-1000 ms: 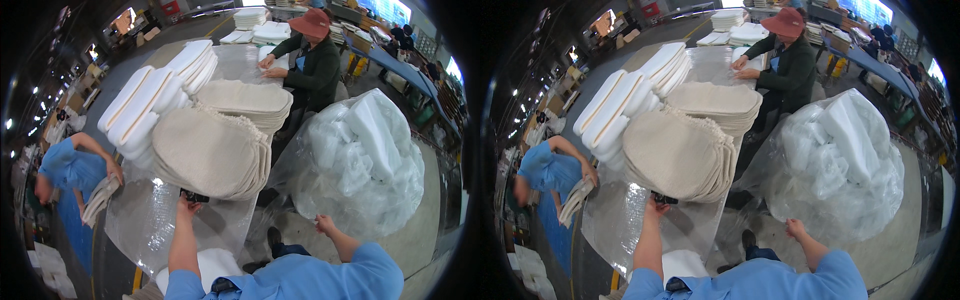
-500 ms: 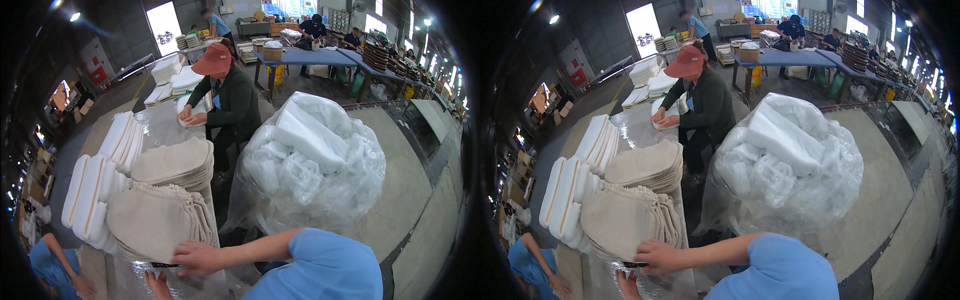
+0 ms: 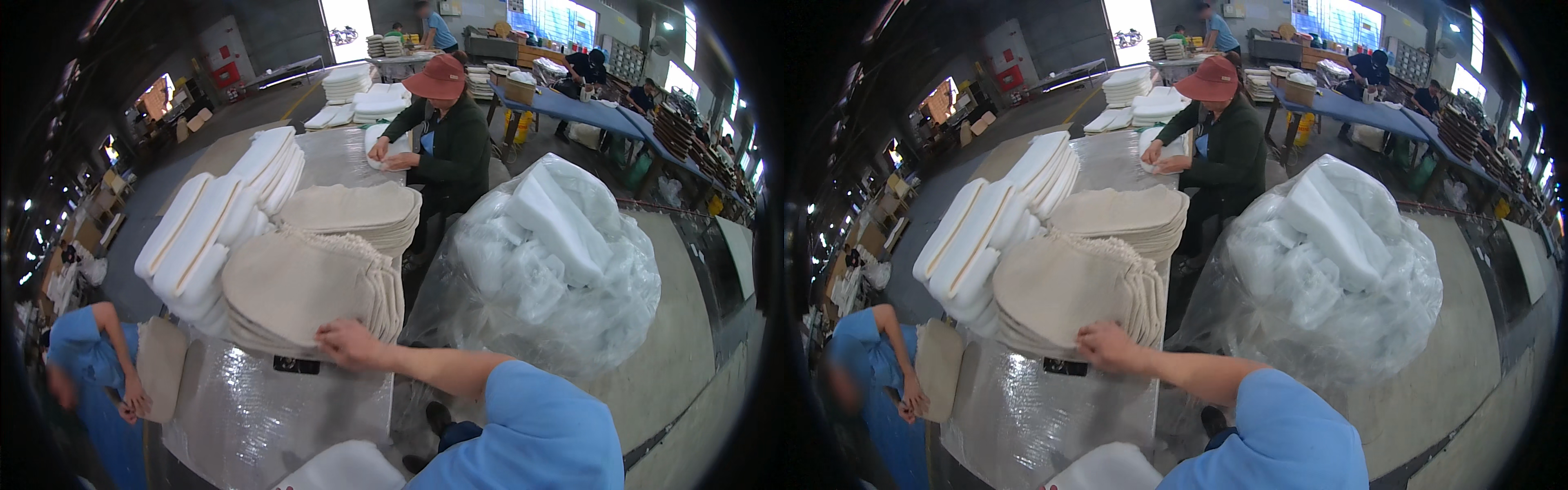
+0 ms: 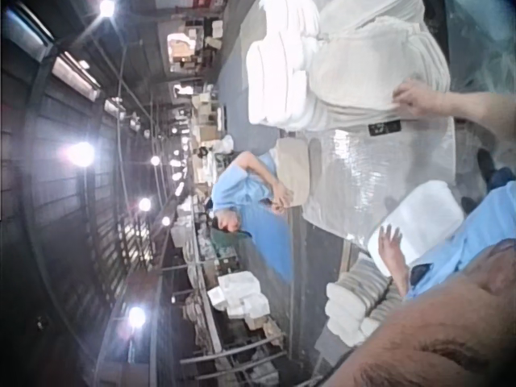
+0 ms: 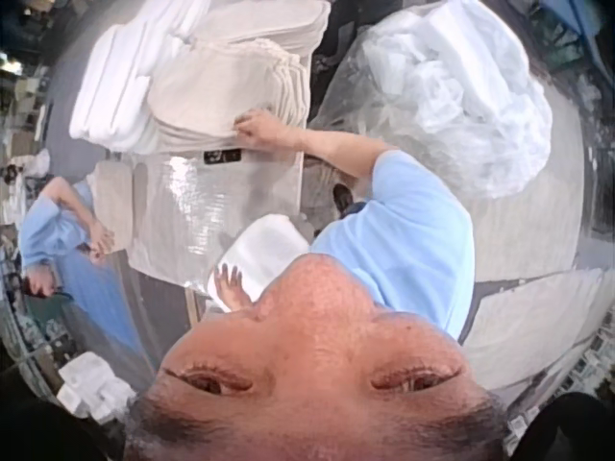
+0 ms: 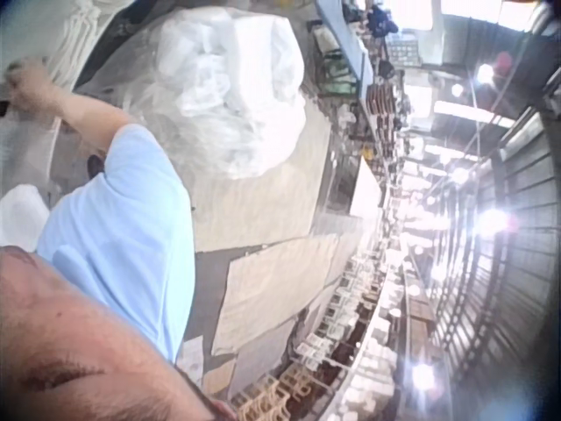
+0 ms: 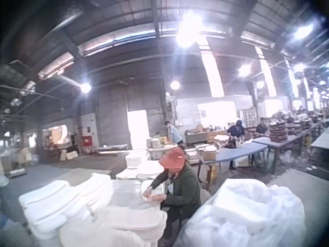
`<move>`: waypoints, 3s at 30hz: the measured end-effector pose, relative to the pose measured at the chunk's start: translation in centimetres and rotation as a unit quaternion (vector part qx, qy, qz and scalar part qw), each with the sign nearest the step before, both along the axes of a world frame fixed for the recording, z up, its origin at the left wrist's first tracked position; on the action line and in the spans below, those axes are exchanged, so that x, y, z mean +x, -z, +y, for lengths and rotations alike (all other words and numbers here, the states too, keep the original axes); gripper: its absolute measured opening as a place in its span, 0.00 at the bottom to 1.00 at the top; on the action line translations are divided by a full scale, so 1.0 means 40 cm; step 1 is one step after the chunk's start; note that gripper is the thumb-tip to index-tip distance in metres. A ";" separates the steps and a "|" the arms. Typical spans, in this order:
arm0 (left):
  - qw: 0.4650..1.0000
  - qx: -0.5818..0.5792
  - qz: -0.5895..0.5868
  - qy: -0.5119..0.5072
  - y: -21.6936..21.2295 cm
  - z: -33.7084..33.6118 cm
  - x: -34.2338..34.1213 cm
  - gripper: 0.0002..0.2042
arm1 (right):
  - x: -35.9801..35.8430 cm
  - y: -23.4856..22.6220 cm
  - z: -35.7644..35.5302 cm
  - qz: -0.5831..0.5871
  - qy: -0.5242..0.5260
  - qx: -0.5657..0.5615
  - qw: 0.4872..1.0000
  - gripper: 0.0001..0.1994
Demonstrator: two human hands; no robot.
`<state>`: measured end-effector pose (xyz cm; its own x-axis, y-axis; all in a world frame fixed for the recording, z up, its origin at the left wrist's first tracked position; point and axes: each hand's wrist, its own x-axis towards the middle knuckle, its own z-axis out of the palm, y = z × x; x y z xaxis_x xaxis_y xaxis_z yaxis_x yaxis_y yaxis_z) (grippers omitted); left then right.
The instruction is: The person folds beige and white cushion covers on a table, aligns edges, and stacks them. The person also handles white foam inserts, placing them into the covers and stacking the finished units.
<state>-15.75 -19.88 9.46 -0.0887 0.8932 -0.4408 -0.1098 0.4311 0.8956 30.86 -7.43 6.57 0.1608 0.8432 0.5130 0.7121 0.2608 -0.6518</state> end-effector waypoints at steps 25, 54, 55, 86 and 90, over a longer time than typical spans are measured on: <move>0.689 0.487 0.066 0.532 -0.091 -0.371 0.498 0.42 | -0.033 -0.315 -0.892 0.785 0.076 0.202 0.581 0.22; 0.779 -0.110 -0.239 0.569 -0.065 -0.964 0.644 0.19 | -0.428 -0.146 -1.760 0.164 0.305 -0.014 0.938 0.34; 0.773 -0.113 -0.247 0.573 -0.069 -0.959 0.641 0.19 | -0.431 -0.147 -1.749 0.178 0.316 -0.001 0.932 0.33; 0.710 0.372 0.043 0.597 -0.300 -0.878 0.660 0.20 | -0.316 -0.335 -1.583 -0.106 0.420 0.117 0.894 0.32; 0.669 0.440 0.047 0.597 -0.305 -0.879 0.640 0.26 | -0.255 -0.306 -1.551 -0.062 0.356 0.086 0.929 0.25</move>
<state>9.85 -55.04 21.68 0.9294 0.2622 0.2596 -0.0824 -0.5383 0.8387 20.64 -69.47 18.82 0.5763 0.4506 0.6818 0.8110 -0.2125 -0.5450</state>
